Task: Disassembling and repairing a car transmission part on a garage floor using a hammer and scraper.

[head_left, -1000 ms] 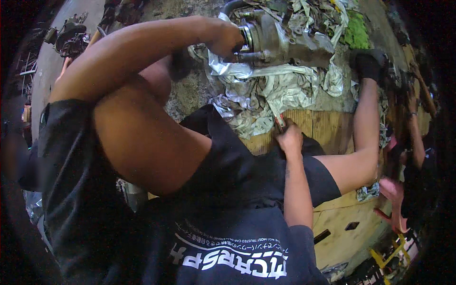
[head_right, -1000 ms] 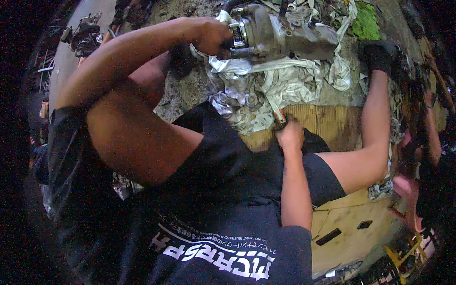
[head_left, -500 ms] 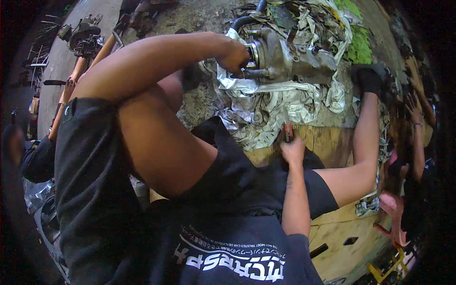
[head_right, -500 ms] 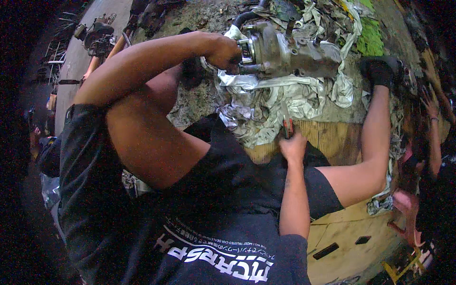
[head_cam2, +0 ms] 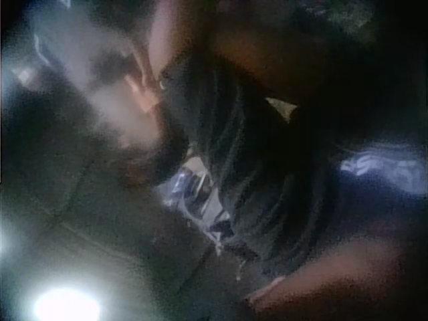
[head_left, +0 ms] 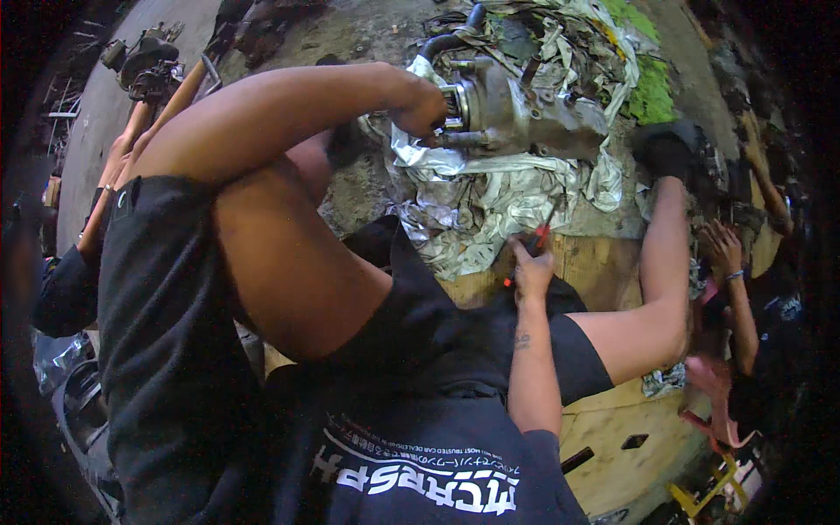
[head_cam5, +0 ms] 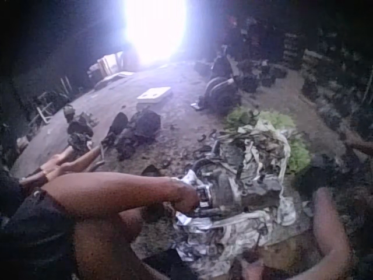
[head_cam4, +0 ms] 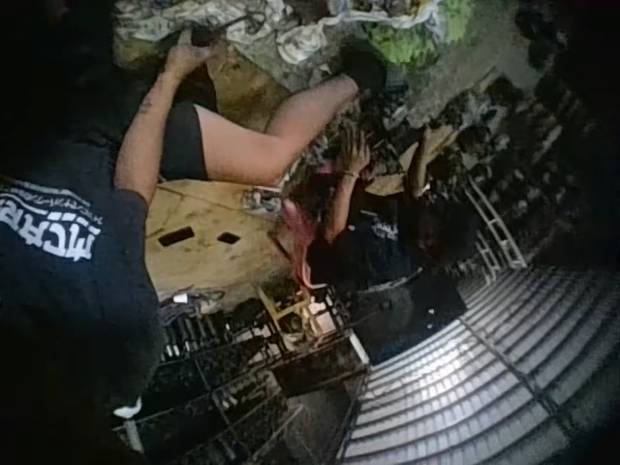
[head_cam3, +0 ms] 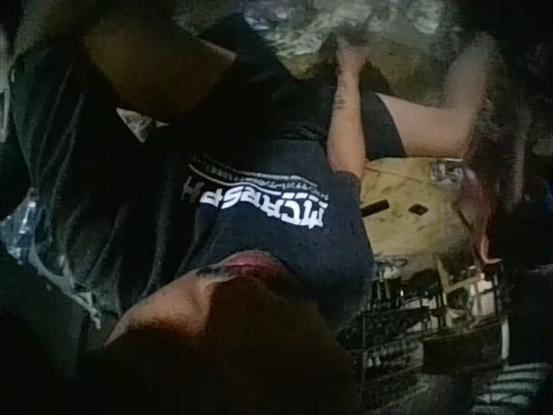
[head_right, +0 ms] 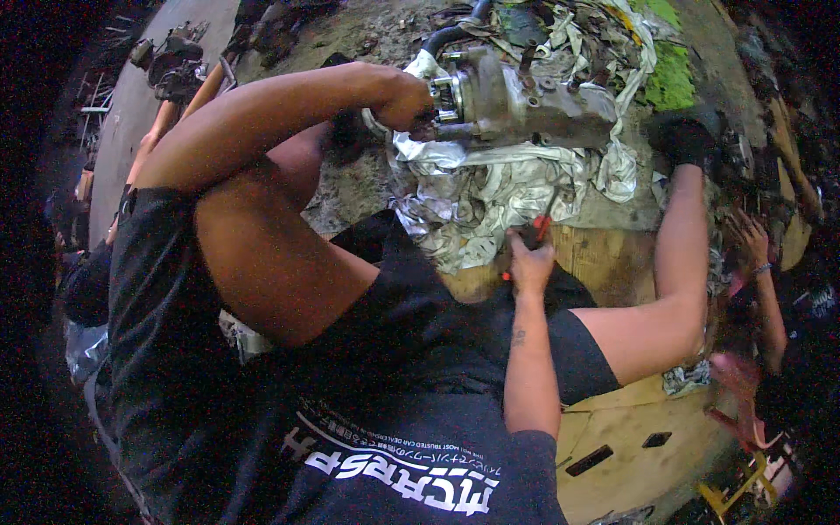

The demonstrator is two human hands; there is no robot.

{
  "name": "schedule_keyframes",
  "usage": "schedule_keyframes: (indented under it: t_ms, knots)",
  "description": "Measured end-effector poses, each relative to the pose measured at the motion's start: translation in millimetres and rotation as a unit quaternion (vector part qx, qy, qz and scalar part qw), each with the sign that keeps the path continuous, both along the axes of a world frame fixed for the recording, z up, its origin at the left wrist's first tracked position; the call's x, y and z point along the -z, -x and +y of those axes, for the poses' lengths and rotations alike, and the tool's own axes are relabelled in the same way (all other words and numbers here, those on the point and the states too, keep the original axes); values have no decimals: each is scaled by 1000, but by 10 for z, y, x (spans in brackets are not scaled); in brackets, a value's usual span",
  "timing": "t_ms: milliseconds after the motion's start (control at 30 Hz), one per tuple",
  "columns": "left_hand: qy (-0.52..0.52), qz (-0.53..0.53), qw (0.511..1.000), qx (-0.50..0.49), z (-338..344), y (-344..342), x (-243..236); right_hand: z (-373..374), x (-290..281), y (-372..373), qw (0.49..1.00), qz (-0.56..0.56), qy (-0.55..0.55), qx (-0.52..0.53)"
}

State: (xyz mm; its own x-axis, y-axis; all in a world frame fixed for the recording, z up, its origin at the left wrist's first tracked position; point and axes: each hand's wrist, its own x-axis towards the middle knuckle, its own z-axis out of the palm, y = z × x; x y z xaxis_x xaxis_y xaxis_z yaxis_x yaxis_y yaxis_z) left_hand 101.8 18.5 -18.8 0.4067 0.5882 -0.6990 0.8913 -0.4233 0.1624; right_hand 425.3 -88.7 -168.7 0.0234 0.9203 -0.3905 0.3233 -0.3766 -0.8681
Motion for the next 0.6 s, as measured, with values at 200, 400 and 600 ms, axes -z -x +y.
schedule_keyframes:
  t_ms: [200, 400, 600]
  knots:
    - [2, 3, 1000, 20, 48, -14, -59, -74, -82, 241, 994, -13, 5, -107]
    - [30, -12, 999, 7, 112, -153, -165, -16, 98, 327, 993, 61, 28, -97]
    - [54, 34, 998, -15, 77, 36, 43, 51, -34, 393, 981, 174, 36, -80]
